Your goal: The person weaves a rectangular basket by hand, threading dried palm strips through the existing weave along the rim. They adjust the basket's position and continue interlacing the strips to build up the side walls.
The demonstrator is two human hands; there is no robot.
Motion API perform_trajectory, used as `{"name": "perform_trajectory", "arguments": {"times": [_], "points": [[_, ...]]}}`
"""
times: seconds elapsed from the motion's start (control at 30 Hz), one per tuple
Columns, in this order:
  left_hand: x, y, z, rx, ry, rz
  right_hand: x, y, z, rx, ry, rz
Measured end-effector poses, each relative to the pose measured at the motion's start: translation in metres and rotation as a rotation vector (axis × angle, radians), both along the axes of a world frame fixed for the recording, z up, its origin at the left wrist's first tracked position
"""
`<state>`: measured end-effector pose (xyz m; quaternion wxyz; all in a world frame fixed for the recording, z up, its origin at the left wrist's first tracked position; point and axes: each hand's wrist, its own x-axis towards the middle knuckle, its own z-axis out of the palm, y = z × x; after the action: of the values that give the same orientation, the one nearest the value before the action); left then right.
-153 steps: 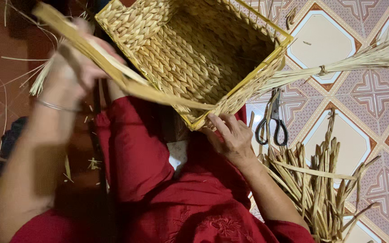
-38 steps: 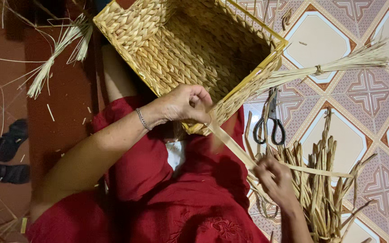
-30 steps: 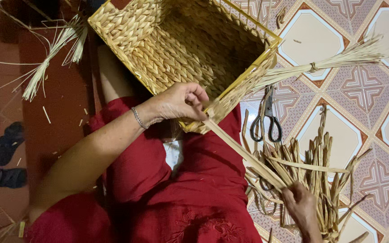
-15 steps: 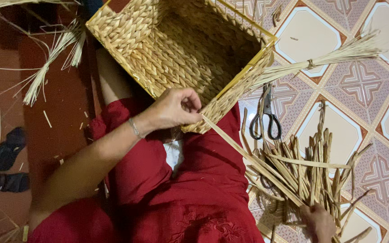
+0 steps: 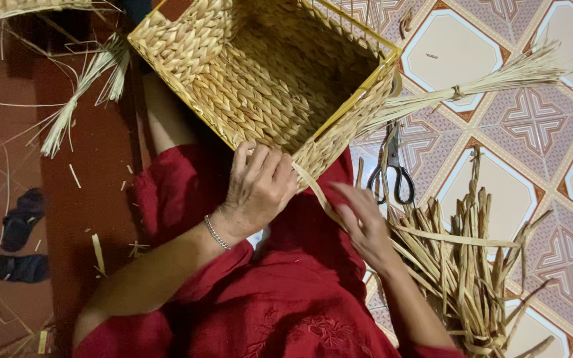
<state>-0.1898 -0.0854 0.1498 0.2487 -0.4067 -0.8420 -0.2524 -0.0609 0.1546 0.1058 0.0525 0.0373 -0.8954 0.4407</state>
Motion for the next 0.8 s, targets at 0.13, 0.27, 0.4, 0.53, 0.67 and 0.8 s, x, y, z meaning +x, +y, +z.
{"name": "perform_trajectory", "arguments": {"times": [0.13, 0.27, 0.4, 0.53, 0.67, 0.8], "points": [[0.001, 0.000, 0.005, -0.008, -0.023, -0.009, -0.054, -0.030, 0.016, -0.211, -0.110, -0.016], [-0.002, 0.002, -0.001, -0.009, -0.099, -0.003, -0.054, -0.031, 0.021, -0.025, 0.098, 0.091], [-0.006, 0.000, -0.007, 0.049, -0.087, -0.053, -0.044, -0.034, 0.011, -0.061, 0.006, 0.057], [-0.010, -0.001, -0.011, 0.072, -0.063, -0.079, -0.029, -0.044, -0.001, -0.201, -0.053, -0.049], [-0.012, -0.002, -0.013, 0.075, -0.065, -0.089, -0.020, -0.057, -0.013, -0.179, -0.008, -0.113], [-0.011, -0.005, -0.010, 0.116, -0.086, -0.100, -0.019, -0.062, -0.017, -0.255, 0.006, -0.127]]}}
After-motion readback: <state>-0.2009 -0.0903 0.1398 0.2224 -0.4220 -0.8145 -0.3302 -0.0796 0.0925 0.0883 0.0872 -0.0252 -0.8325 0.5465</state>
